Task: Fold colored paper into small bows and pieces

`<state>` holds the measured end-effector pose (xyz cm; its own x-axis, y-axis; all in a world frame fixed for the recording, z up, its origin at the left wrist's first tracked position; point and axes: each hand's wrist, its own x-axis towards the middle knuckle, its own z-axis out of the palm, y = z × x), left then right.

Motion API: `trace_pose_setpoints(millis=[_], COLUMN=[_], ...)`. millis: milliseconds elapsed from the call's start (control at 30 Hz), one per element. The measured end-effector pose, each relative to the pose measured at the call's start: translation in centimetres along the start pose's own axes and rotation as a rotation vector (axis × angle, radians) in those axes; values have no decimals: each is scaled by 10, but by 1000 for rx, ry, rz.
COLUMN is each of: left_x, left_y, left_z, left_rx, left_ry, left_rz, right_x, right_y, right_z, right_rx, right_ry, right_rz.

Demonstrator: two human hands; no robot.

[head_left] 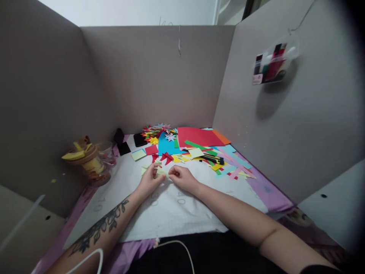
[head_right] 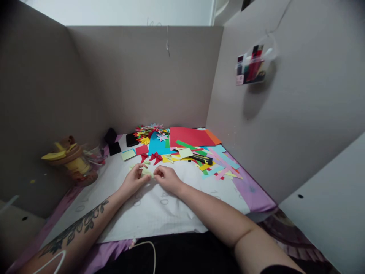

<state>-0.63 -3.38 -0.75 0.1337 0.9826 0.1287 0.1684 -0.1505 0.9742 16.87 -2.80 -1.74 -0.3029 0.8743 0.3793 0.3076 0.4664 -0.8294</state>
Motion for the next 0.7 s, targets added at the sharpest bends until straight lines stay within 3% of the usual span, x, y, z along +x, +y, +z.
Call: trace_pose_setpoints(millis=[400,533,700], left_x=[2,-1,-5], left_y=[-2,2,3], left_z=[-2,-5,-9], left_rx=[167,247,399], left_ry=[-38,-22,-55], left_rz=[173,360,531], right_x=[2,3,2], right_y=[4,5,5], right_z=[-1,-5,-7], right_rx=[72,50,39], right_ry=[-54,7,-33], right_rz=[49,-24,-137])
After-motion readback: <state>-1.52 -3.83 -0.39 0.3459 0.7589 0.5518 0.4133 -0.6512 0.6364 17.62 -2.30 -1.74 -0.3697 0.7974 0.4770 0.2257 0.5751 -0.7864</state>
